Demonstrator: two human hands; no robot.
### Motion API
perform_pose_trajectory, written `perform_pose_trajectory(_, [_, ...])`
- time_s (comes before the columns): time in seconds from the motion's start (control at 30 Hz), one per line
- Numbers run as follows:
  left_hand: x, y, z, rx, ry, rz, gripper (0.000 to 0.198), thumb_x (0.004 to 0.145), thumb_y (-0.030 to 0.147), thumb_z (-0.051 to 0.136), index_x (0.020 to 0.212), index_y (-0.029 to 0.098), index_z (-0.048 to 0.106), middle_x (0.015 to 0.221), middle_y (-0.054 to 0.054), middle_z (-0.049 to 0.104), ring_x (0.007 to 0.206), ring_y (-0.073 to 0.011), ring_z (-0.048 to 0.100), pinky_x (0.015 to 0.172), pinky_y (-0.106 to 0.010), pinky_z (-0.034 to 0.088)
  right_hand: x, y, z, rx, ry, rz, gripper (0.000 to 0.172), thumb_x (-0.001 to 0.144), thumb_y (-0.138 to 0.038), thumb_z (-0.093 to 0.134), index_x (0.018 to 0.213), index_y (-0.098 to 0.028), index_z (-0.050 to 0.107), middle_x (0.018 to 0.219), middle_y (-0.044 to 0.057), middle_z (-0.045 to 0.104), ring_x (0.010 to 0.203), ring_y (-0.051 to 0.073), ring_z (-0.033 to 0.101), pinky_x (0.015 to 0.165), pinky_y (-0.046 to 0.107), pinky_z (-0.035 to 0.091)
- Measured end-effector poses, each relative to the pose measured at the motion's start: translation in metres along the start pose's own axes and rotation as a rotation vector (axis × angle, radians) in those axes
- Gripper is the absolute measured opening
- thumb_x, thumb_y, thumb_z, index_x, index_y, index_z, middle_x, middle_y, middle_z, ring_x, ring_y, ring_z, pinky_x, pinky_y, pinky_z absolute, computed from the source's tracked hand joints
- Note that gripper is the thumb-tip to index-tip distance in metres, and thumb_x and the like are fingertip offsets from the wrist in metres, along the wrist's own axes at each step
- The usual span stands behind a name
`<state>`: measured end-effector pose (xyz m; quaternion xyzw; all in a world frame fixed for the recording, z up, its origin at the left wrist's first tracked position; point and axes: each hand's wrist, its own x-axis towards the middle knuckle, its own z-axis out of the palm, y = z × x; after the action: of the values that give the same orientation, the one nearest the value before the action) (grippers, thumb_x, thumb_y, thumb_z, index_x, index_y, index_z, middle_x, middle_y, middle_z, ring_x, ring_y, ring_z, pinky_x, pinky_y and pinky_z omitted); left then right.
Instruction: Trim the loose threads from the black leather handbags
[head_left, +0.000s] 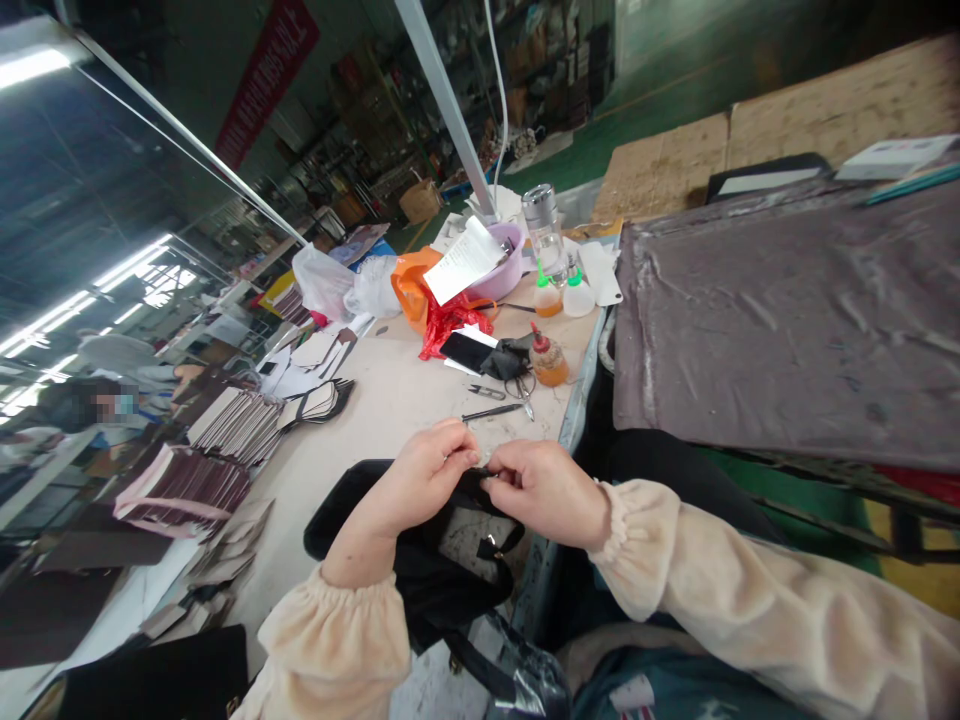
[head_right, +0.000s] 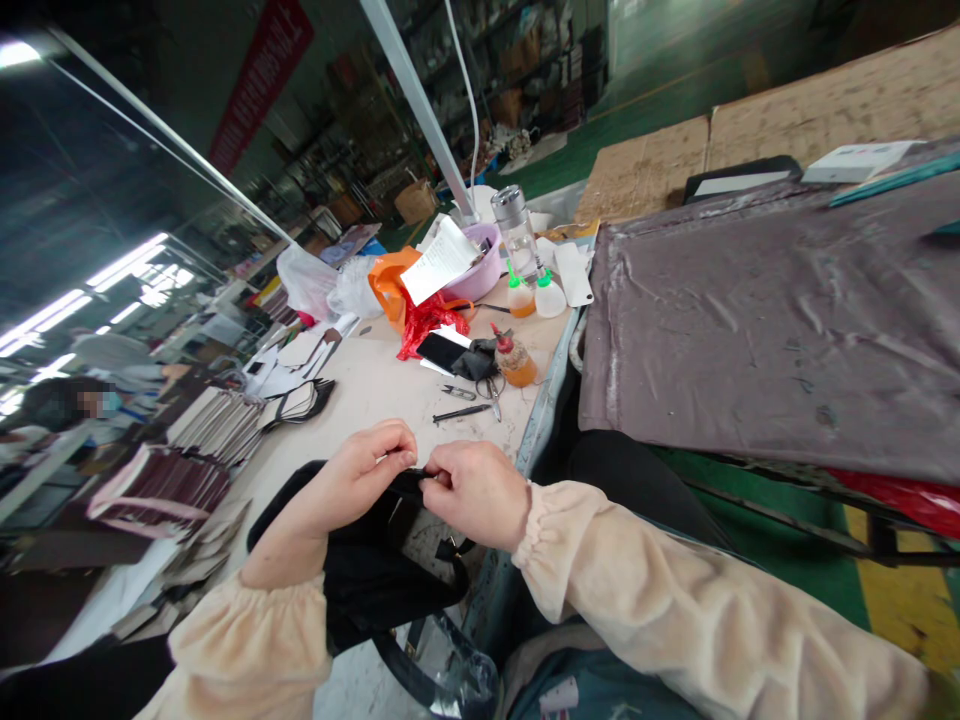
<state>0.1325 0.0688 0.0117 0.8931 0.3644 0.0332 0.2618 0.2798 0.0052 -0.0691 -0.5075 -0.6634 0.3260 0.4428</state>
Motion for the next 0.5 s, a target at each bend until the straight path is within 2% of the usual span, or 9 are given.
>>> perform_pose_trajectory(0.23, [-0.0019,-0.0041,-0.0008,-0.071,0.132,-0.121,0.014,0.087,0.022,0.044,0.076,0.016,0.050,0.072,0.002,0.051,0.070,-0.0108,0.048,0.067,-0.022,0.039,-0.0003,0.0015,-0.0001,0.019,0.001,0.010,0.010,0.074,-0.018,0.057,0.065,-0.017,0.059,0.058,-0.003,0.054,0.057,0.009,0.047,0.055,0.020,0.033])
perform_pose_trajectory(0.33, [-0.0024,-0.0042,-0.0025,-0.159,0.065,-0.128,0.014,0.085,0.025,0.050,0.077,0.015,0.056,0.075,0.000,0.056,0.073,-0.0113,0.051,0.069,-0.022,0.041,-0.0002,0.0015,-0.0004,0.017,0.003,0.002,0.011,0.074,-0.017,0.057,0.063,-0.017,0.058,0.058,-0.003,0.054,0.057,0.009,0.047,0.055,0.020,0.033])
perform_pose_trajectory(0.5, [-0.0011,-0.0035,-0.0041,-0.188,-0.046,-0.056,0.012,0.082,0.022,0.055,0.074,0.014,0.061,0.079,-0.002,0.059,0.078,-0.0123,0.054,0.075,-0.023,0.041,0.0007,0.0011,-0.0007,0.006,0.003,-0.011,0.013,0.073,-0.016,0.056,0.060,-0.017,0.055,0.056,-0.004,0.051,0.056,0.008,0.046,0.054,0.020,0.032])
